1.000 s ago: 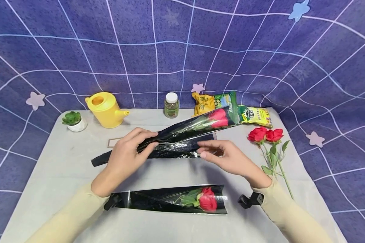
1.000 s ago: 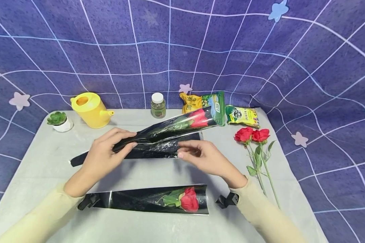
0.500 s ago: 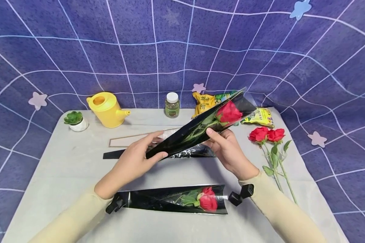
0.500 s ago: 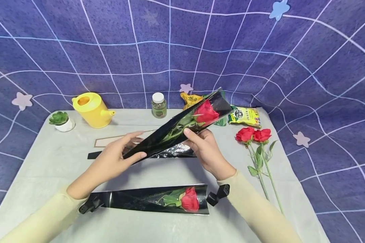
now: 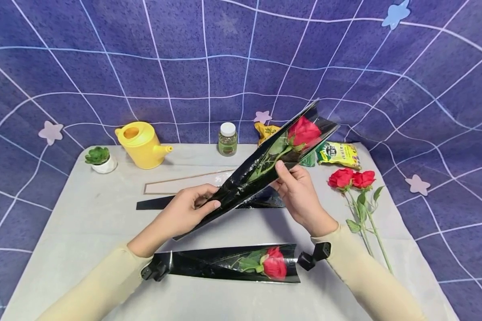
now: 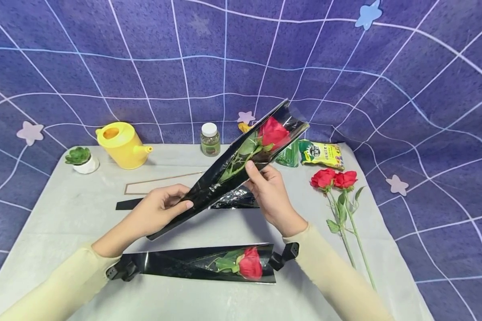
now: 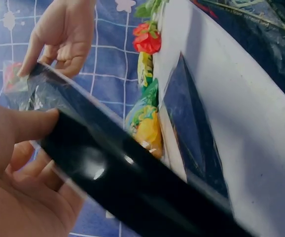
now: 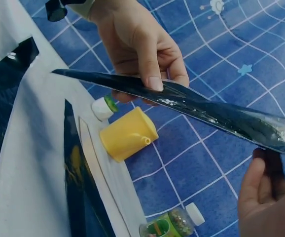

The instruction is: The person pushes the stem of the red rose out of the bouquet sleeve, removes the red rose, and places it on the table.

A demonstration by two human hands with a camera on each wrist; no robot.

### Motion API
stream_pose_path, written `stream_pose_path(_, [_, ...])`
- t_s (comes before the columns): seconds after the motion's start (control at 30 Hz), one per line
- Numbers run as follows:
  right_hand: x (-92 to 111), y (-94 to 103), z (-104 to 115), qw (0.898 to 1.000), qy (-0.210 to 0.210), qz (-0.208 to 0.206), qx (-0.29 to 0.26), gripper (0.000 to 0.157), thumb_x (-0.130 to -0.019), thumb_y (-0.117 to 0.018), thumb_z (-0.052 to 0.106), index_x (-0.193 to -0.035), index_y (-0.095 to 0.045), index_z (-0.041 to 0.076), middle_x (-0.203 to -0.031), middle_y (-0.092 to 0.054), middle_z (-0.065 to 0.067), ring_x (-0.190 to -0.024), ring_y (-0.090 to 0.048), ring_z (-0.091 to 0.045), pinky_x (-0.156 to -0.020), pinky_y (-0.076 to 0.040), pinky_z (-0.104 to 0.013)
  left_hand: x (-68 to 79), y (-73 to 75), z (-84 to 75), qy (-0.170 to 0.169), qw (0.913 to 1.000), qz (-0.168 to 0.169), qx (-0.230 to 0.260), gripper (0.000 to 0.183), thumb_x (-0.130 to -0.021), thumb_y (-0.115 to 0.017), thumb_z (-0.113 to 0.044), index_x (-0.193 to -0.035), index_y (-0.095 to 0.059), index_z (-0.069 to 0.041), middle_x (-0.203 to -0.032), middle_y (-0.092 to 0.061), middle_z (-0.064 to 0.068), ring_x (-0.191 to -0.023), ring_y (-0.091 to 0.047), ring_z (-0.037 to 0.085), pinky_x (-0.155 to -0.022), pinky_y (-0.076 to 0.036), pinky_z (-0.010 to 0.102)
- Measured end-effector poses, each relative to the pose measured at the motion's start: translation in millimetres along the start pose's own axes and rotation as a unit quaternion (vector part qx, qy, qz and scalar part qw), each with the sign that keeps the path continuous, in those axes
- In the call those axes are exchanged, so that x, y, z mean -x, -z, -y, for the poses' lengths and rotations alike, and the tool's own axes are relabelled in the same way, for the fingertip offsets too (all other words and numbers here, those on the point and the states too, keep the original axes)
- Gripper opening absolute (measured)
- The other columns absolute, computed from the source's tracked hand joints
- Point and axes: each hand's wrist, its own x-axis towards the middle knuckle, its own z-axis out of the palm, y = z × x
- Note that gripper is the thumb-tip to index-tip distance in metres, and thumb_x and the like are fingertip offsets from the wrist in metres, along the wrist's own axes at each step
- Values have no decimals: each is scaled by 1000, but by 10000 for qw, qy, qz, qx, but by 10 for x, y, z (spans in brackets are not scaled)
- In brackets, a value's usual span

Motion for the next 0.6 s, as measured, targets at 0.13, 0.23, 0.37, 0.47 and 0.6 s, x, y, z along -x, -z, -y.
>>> stream_pose_path(0.13, [9,-31,-48,9991,-139,-165,368,25,-89,-66,17,-108,-60,2,-103,-62,-8,-90,-59,-17,-80,-48,-34,2,-24,-5,-25,10000,-49,27,24,-92,-62,-30,-114,-62,-21,-87,-63,-9,-68,-52,11,-60,-45,31])
stream_pose_path(0.23, [5,-46,-69,9985,-77,-288,469,24,-89,-66,15,-107,-61,1,-102,-63,-9,-94,-58,-17,-80,-48,-34,7,-32,-3,92,9997,89,212,31,-89,-64,-36,-116,-62,-21,-105,-63,-10,-90,-59,9,-75,-49,31])
stream_pose_path(0.37, [6,-45,-73,9976,151,-459,494,16,-88,-67,14,-98,-64,2,-94,-62,-7,-86,-56,-16,-75,-47,-30,7,-41,7,261,9989,310,225,20,-85,-67,-40,-96,-66,-24,-82,-62,-12,-71,-57,4,-66,-47,27])
stream_pose_path(0.47, [2,-48,-80,9965,363,-566,501,10,-87,-68,11,-92,-64,3,-84,-60,-5,-74,-52,-12,-68,-45,-27,5,-54,17,305,9990,333,34,17,-85,-67,-43,-77,-64,-27,-52,-44,-11,-45,-34,6,-48,-33,26])
stream_pose_path(0.6, [-13,-59,-108,9929,606,-795,638,11,-84,-71,10,-82,-63,3,-71,-56,-2,-61,-46,-10,-59,-42,-23,-2,-87,5,229,9993,288,65,19,-85,-65,-45,-75,-69,-30,-45,-39,-8,-43,-25,6,-46,-28,26])
